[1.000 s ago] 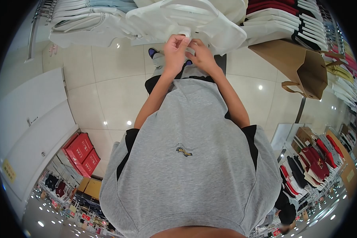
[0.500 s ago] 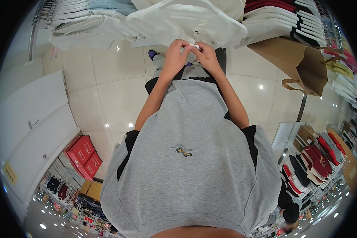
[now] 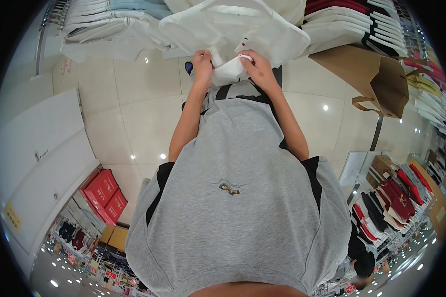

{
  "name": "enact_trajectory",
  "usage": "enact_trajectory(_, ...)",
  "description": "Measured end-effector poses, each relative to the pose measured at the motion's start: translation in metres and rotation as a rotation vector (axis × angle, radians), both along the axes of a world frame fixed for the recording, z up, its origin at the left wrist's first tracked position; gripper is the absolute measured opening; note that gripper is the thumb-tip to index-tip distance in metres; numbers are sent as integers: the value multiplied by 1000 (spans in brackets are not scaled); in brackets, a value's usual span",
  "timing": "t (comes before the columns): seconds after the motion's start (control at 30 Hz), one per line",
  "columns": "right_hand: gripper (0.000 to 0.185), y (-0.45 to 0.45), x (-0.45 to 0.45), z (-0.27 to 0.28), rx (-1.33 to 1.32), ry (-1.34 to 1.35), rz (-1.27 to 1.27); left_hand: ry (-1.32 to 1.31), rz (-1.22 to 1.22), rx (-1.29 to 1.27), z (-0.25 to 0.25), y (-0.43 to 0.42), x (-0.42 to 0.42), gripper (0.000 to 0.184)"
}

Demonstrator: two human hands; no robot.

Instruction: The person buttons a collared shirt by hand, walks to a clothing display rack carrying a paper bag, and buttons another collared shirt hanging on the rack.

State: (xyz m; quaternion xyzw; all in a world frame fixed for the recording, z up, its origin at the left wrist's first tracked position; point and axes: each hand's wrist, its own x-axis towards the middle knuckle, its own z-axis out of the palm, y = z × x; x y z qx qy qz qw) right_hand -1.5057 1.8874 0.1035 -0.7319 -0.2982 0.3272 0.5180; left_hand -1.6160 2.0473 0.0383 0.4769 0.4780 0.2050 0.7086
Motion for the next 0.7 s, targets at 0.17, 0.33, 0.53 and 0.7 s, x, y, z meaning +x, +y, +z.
enact_trajectory(0.17, 30, -34, 17, -58, -375, -530, 103, 11, 98, 141, 8, 3, -2, 19)
enact_trajectory(0.33, 33, -41, 7, -66, -188, -487, 168, -185, 124, -107, 15, 6, 2, 20)
enact_trajectory(0.53, 31, -23, 13, -50, -88, -347, 102, -78, -42, 104, 37, -3, 4, 19)
enact_trajectory(0.7, 27, -25, 22, -50, -112, -291, 75, -79, -107, 119, 27, 7, -4, 16)
